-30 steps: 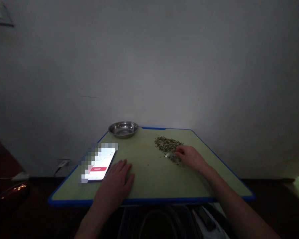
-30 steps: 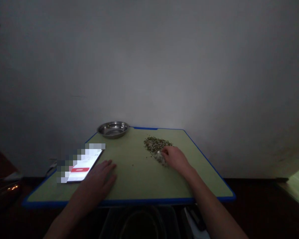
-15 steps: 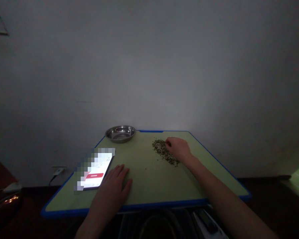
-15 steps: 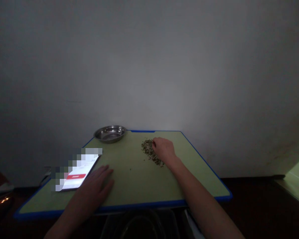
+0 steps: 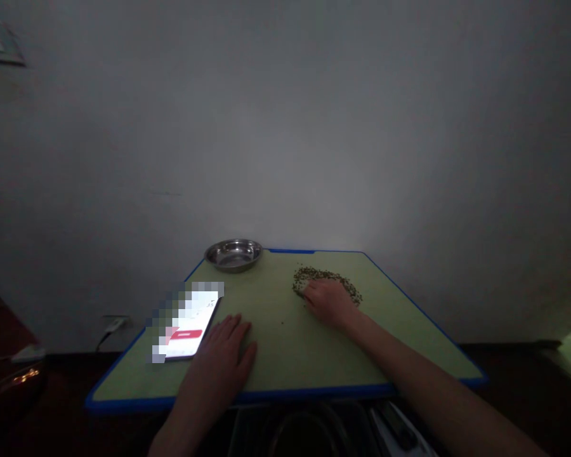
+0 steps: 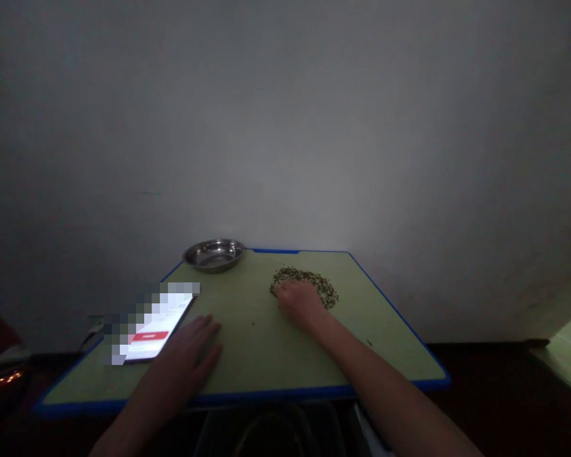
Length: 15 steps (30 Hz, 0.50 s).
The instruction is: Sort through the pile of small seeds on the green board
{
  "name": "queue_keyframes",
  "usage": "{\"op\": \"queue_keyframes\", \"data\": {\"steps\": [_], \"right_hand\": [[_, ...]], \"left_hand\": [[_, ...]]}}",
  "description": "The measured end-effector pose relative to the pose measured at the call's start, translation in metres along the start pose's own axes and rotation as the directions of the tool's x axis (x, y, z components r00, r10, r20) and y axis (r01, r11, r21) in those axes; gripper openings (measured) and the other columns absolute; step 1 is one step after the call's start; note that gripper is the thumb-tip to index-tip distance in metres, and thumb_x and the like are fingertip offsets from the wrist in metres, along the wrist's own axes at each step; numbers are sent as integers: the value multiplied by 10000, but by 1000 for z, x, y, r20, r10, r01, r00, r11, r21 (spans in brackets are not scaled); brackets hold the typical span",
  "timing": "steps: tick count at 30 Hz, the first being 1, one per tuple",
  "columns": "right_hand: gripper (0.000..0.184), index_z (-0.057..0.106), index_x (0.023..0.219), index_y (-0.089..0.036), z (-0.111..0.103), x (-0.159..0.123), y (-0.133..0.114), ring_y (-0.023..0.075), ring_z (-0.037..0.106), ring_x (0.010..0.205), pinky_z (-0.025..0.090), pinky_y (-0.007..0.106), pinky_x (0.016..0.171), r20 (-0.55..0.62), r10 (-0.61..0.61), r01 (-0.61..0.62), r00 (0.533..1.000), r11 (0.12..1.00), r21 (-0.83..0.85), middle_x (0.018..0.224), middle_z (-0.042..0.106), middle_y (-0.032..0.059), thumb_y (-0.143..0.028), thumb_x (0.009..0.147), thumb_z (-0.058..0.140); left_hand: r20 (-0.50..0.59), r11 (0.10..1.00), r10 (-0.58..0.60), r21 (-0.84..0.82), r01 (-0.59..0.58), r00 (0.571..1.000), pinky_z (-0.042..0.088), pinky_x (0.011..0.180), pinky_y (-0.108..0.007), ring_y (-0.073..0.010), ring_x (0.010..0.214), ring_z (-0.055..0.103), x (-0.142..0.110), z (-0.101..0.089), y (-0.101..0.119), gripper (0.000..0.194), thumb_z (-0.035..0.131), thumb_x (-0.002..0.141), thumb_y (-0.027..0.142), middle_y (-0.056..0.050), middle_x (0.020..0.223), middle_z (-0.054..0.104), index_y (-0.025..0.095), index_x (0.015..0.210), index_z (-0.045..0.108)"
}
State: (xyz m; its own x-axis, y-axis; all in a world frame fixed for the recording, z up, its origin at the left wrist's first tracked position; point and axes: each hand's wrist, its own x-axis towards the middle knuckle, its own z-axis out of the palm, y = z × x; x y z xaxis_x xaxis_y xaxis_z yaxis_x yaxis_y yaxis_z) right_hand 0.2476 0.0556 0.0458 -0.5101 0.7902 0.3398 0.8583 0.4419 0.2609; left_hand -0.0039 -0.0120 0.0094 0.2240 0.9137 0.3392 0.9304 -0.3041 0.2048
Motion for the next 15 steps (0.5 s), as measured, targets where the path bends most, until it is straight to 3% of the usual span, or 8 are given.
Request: {"op": "queue_keyframes", "data": {"steps": [3,5,9,12,15], "right_hand": [[197,672,837,-161,-6,-12,-5,192,623,826,421,266,691,-22,-83,83,996,997,-6,846,693,76,-165,903,487],[204,673,805,-166,-11,-16,-4,188,619,814,417,264,695,-60,-71,72,996,997,15,818,691,73,-163,898,491],[174,692,847,-188,-24,-20,9,179,625,810,423,262,706,-146,146,-109,978,966,234,861,707,61,-194,875,520],[154,700,858,-185,-27,-23,22,161,625,720,428,249,658,-68,298,-228,952,838,495,802,712,38,-215,841,550],[162,697,814,-166,-21,-29,33,148,597,625,416,239,584,61,340,-294,938,693,658,693,687,21,-260,818,565]], "left_hand": [[8,1000,-5,-1,5,1000,376,1080,-500,-293,1295,472,-1,-1,1,428,446,855,363,-140,1363,552,170,1202,604],[35,1000,-10,7,9,999,367,1085,-500,-297,1306,458,-1,-2,2,441,436,859,366,-150,1376,537,157,1212,598],[35,1000,-12,13,12,999,362,1086,-502,-297,1308,455,-1,-2,2,446,427,862,371,-145,1383,531,159,1220,590],[15,1000,-7,3,7,1000,376,1077,-499,-295,1296,471,-2,-2,2,427,439,859,367,-142,1369,546,166,1199,602],[13,1000,-5,4,5,1000,378,1077,-489,-293,1292,474,-2,-2,2,431,432,863,366,-146,1367,547,158,1200,602]]}}
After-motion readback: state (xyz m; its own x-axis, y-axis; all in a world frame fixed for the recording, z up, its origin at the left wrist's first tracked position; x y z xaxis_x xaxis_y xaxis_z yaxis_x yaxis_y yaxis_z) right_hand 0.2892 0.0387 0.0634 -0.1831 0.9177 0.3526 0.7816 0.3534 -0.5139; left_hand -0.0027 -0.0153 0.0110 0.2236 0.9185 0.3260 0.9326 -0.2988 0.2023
